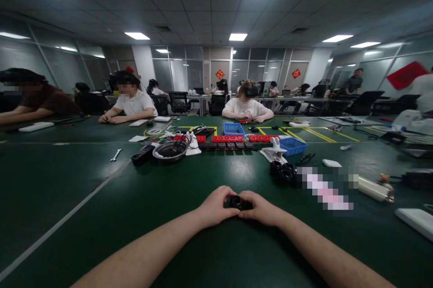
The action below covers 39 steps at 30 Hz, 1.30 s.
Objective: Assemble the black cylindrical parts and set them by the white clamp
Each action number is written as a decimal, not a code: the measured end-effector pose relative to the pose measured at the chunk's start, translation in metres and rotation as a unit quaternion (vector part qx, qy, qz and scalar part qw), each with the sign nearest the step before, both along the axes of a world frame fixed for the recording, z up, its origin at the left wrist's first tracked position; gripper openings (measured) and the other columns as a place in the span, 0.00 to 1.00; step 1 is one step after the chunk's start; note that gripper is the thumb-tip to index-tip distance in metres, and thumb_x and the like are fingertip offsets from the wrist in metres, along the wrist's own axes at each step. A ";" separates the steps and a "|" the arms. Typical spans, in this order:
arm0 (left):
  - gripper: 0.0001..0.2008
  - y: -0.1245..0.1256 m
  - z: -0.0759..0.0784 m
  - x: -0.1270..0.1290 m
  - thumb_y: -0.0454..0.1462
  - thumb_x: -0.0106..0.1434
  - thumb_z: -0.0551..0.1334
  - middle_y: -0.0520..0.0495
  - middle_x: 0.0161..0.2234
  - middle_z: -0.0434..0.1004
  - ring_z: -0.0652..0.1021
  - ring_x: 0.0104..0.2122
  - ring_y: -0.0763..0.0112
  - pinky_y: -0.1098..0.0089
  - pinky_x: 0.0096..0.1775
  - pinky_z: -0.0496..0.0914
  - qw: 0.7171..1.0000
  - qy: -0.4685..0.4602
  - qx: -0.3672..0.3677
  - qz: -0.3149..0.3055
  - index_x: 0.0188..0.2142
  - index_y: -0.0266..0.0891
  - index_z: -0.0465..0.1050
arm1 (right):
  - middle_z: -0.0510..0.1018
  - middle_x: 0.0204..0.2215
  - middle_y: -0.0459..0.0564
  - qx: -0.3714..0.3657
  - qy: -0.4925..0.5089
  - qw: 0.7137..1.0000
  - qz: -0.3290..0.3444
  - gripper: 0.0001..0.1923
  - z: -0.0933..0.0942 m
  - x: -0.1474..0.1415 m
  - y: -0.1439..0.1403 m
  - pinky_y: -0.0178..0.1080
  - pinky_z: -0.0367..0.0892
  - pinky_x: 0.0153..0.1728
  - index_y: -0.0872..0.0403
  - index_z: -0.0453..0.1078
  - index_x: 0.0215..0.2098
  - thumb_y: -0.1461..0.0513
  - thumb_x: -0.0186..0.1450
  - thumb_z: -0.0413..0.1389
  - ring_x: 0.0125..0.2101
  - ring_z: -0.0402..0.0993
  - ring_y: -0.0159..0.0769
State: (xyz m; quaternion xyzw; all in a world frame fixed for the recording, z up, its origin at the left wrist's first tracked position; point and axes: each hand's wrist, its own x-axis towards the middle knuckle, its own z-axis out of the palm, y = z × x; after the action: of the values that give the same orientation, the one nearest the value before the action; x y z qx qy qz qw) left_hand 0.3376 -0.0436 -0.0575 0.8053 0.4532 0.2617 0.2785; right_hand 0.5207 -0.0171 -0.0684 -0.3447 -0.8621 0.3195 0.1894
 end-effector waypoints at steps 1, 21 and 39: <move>0.16 0.000 0.000 0.000 0.42 0.49 0.62 0.51 0.32 0.63 0.66 0.30 0.71 0.73 0.31 0.61 1.000 0.001 -0.003 0.002 0.35 0.38 0.66 | 0.68 0.29 0.46 -0.002 0.000 1.000 0.000 0.11 0.001 0.000 0.000 0.35 0.59 0.33 0.57 0.68 0.32 0.60 0.51 0.58 0.32 0.64 0.36; 0.16 -0.005 0.000 0.005 0.43 0.46 0.64 0.51 0.31 0.64 0.66 0.30 0.71 0.74 0.29 0.60 0.999 0.003 -0.013 0.048 0.33 0.38 0.65 | 0.67 0.25 0.43 -0.064 -0.007 0.996 -0.057 0.09 0.005 -0.003 -0.002 0.31 0.57 0.26 0.58 0.67 0.28 0.63 0.48 0.59 0.27 0.63 0.31; 0.13 -0.005 0.004 0.003 0.39 0.48 0.62 0.51 0.33 0.65 0.67 0.32 0.70 0.73 0.32 0.61 0.999 0.023 0.009 0.048 0.34 0.39 0.65 | 0.69 0.37 0.50 0.092 -0.044 0.992 -0.071 0.26 0.009 -0.012 -0.017 0.36 0.58 0.35 0.54 0.63 0.41 0.57 0.45 0.61 0.36 0.65 0.38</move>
State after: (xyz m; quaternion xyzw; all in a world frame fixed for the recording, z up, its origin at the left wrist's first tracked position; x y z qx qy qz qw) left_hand 0.3401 -0.0484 -0.0539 0.7910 0.4954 0.2602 0.2473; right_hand 0.5082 -0.0345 -0.0594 -0.3993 -0.8689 0.2091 0.2046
